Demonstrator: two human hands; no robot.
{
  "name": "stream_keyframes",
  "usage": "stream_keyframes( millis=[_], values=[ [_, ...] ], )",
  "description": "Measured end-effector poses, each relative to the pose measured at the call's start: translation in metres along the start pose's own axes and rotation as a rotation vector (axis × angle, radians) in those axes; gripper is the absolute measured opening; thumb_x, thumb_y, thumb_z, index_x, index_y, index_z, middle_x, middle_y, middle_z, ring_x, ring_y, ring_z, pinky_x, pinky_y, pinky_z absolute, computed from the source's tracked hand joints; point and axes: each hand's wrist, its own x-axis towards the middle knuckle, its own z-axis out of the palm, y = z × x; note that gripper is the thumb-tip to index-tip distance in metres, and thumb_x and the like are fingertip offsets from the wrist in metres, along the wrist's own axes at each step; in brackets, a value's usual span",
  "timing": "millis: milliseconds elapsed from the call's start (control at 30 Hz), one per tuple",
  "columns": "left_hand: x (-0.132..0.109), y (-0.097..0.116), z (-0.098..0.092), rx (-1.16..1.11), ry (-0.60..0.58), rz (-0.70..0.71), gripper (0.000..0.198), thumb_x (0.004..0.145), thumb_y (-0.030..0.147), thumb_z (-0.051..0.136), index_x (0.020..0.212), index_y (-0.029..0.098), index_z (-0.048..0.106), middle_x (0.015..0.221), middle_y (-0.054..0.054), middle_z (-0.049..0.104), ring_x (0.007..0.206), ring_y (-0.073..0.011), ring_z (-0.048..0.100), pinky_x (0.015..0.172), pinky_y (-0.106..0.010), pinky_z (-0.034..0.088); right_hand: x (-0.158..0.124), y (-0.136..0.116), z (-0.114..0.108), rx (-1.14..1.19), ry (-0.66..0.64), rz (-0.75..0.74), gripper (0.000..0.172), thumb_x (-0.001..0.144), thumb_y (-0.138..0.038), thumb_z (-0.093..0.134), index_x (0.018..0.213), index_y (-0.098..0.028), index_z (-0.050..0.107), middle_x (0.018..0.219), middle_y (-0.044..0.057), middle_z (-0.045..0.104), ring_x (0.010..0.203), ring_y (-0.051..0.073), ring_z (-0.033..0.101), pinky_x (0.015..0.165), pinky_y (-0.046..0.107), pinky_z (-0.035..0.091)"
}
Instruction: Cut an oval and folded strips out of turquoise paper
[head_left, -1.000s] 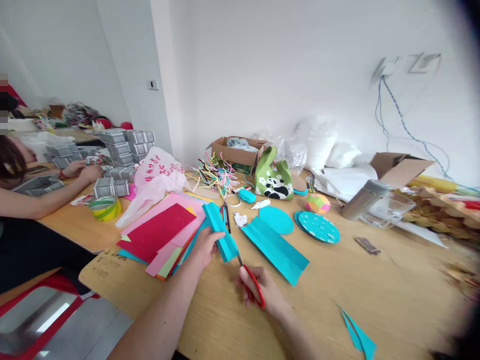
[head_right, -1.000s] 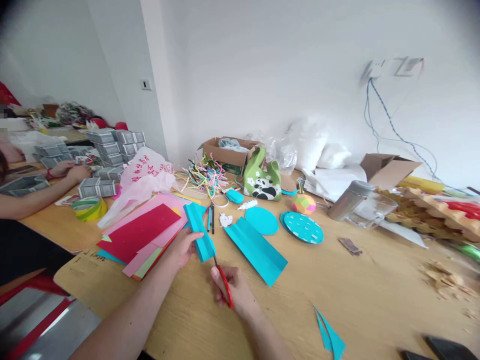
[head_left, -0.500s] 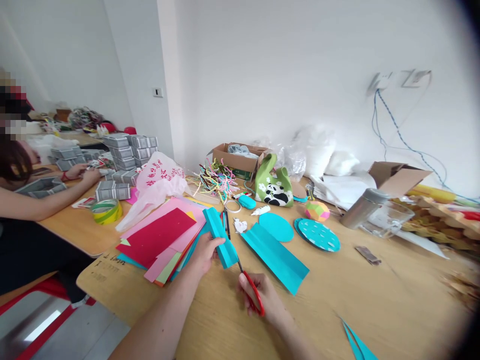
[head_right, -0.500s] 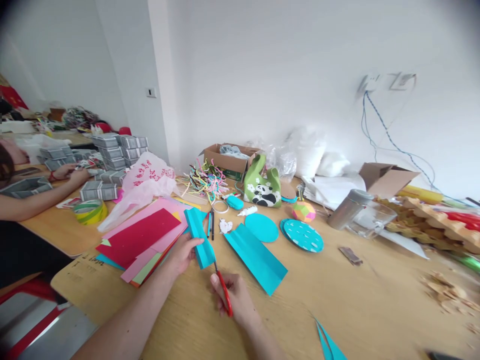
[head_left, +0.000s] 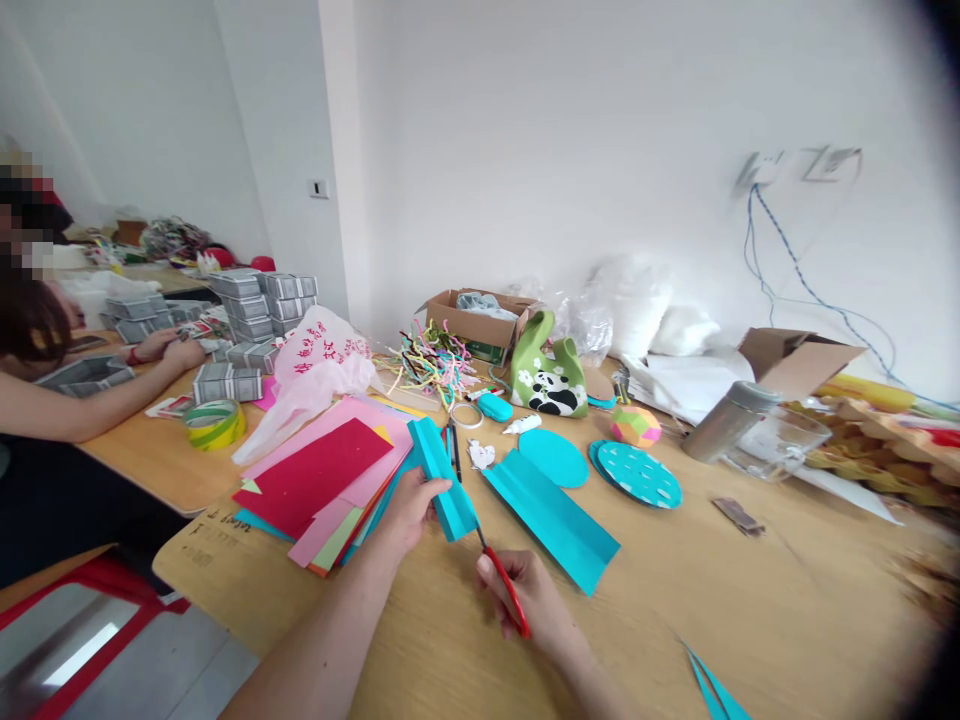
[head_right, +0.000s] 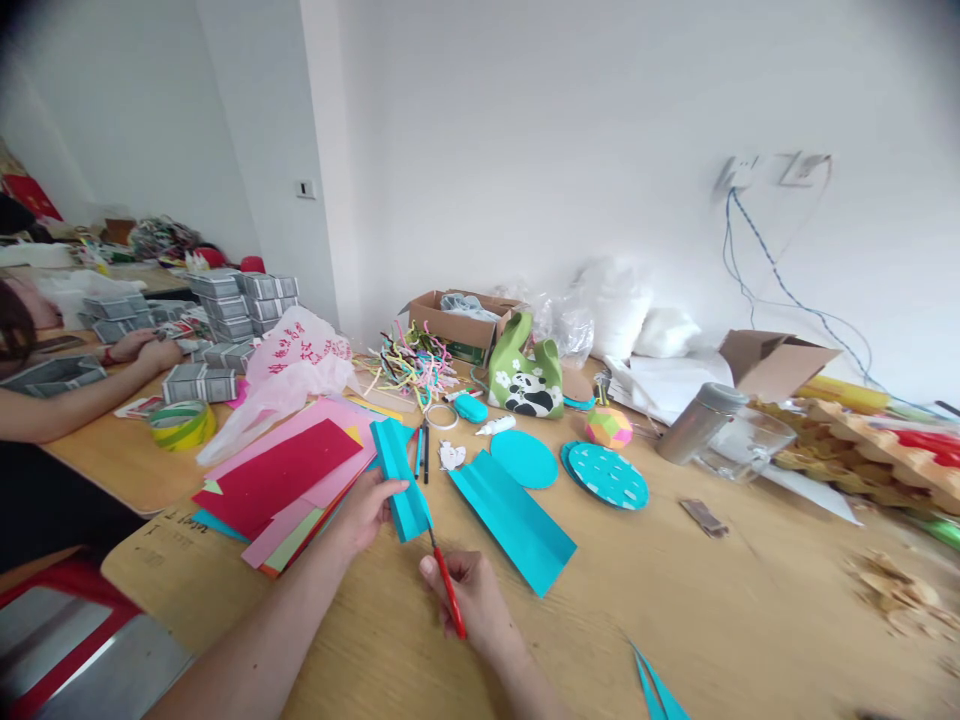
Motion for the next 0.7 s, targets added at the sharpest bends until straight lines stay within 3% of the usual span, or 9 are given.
stream_keyframes(
  millis=[700],
  values=[
    [-0.0028, -0.0001, 0.0025, 0.013, -0.028, 0.006, 0.024, 0.059, 0.029, 0.075, 0.071, 0.019, 0.058, 0.063, 0.001, 0.061, 0.054, -0.0142, 0.057, 0.050, -0.025, 0.045, 0.0019, 0.0027, 0.0002, -0.034, 0.017, 0.012, 0.070, 0.068, -0.086, 0.045, 0.063, -0.017, 0.051, 0.040, -0.002, 0.048, 0.032, 0.008, 0.043, 0.034, 0.020, 0.019]
  ],
)
